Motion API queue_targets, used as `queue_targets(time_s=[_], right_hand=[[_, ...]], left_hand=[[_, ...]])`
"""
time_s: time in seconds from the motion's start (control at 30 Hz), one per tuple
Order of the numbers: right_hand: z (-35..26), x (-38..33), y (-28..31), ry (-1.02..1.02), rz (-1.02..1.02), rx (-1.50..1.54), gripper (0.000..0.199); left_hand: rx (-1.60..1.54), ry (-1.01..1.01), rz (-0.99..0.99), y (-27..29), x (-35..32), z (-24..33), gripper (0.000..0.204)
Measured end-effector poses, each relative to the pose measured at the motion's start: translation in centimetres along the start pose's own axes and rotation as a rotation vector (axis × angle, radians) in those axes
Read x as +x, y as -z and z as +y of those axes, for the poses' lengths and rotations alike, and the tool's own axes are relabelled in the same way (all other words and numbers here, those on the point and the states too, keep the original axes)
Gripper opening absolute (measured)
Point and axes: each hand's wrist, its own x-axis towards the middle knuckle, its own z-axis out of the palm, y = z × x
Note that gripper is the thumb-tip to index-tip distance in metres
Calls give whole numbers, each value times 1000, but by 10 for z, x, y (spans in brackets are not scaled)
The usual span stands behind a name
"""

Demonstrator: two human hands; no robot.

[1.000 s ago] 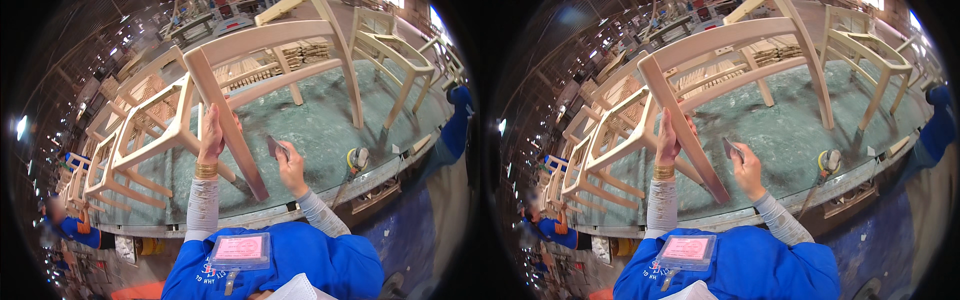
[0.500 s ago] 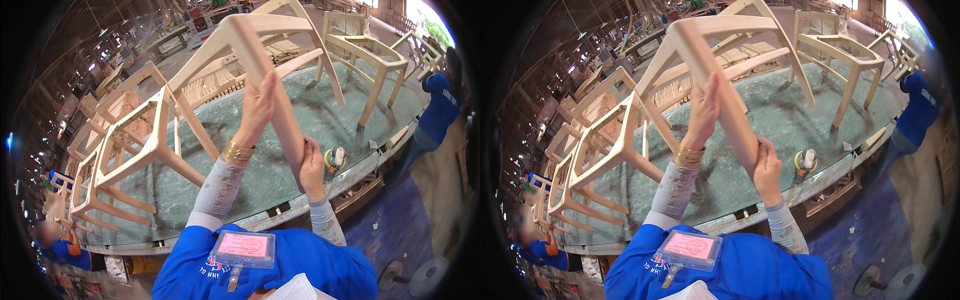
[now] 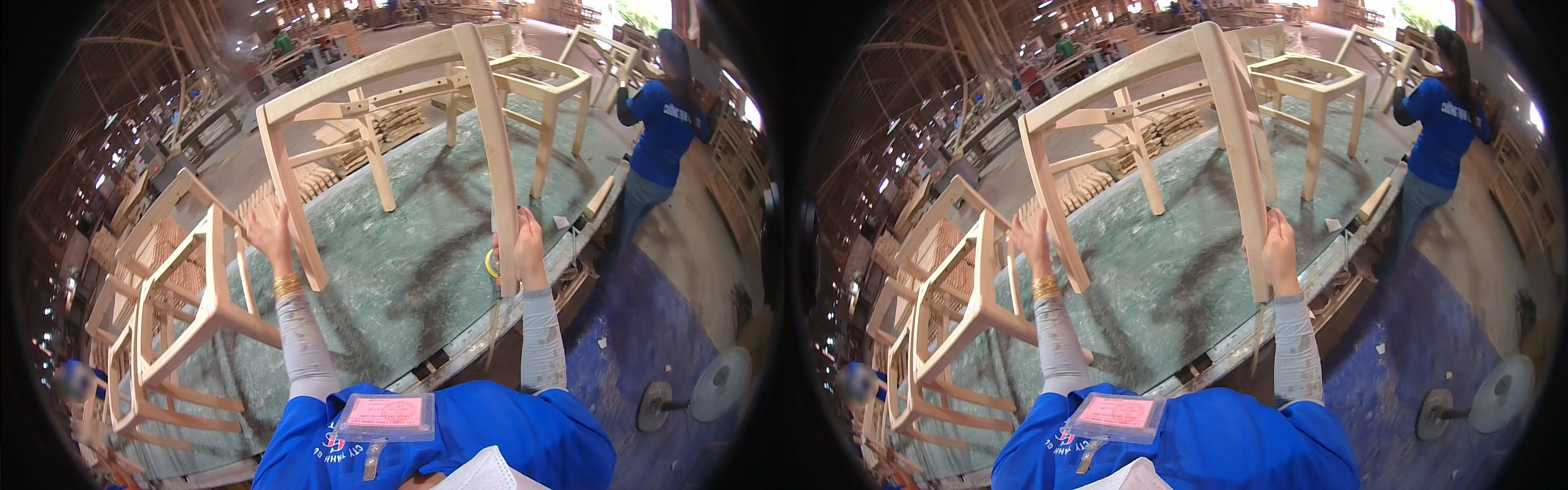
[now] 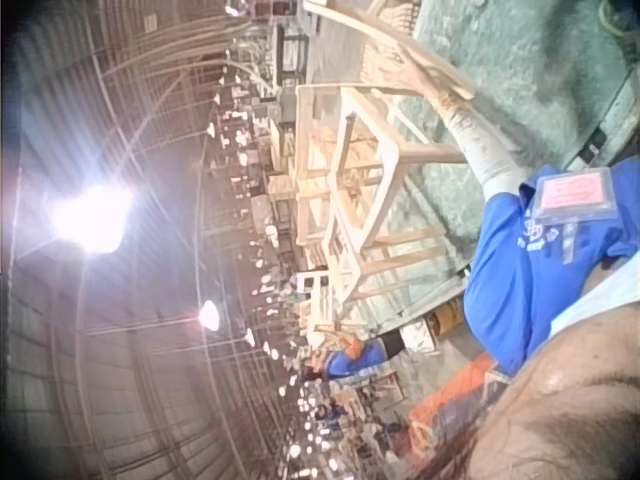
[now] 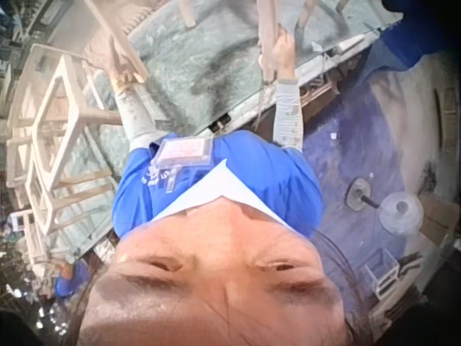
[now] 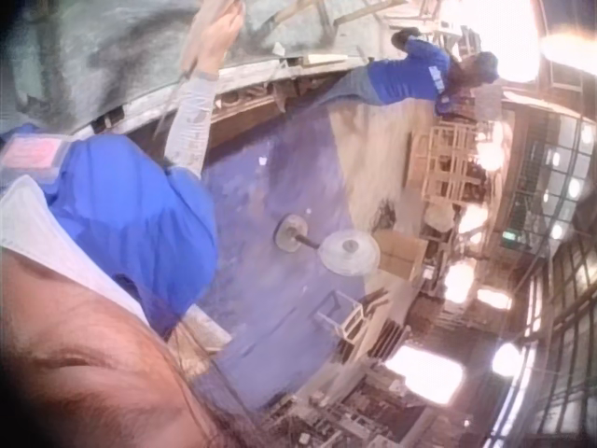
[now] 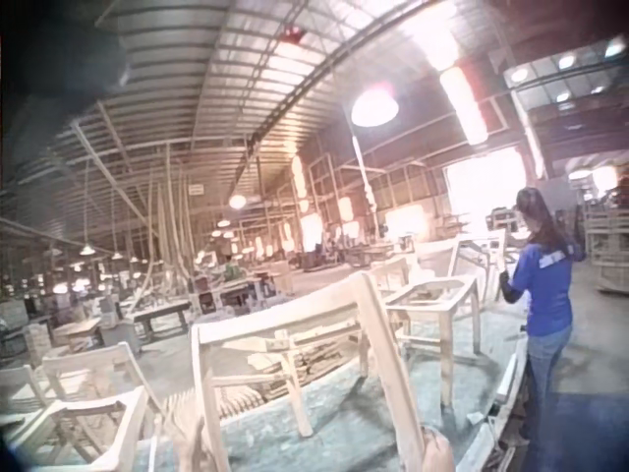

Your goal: The person sands unfinished wooden chair frames using a handheld orbital sander and a sanding block. They rotate each frame to reach different legs and rails, then pass the sanded frame to a coworker and pick up the next one.

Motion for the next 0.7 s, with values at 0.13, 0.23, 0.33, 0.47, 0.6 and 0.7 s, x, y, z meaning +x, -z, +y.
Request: queue_targets(time_s=[0.13,0.23,0.33,0.47,0.6,0.7], right_hand=[[-11,10,9,-48,66,28,34],[-4,15,15,-6,81,71,34],[1,18,23,25,73,37,34],[7,27,49,20,74,84,32],[0,29,64,-14,50,113,32],[-5,34,79,-2,-13,86,32]], left_hand=[[-631,421,-618,-34,-9,-34,70],[-568,629,-1045,-47,-7,-21,73],[-620,668,-984,-45,-12,-12,66],[-620,655,-854,-41,-39,0,62],[-629,649,-781,-18,-60,14,58],[-646,683,-736,4,-75,24,57]])
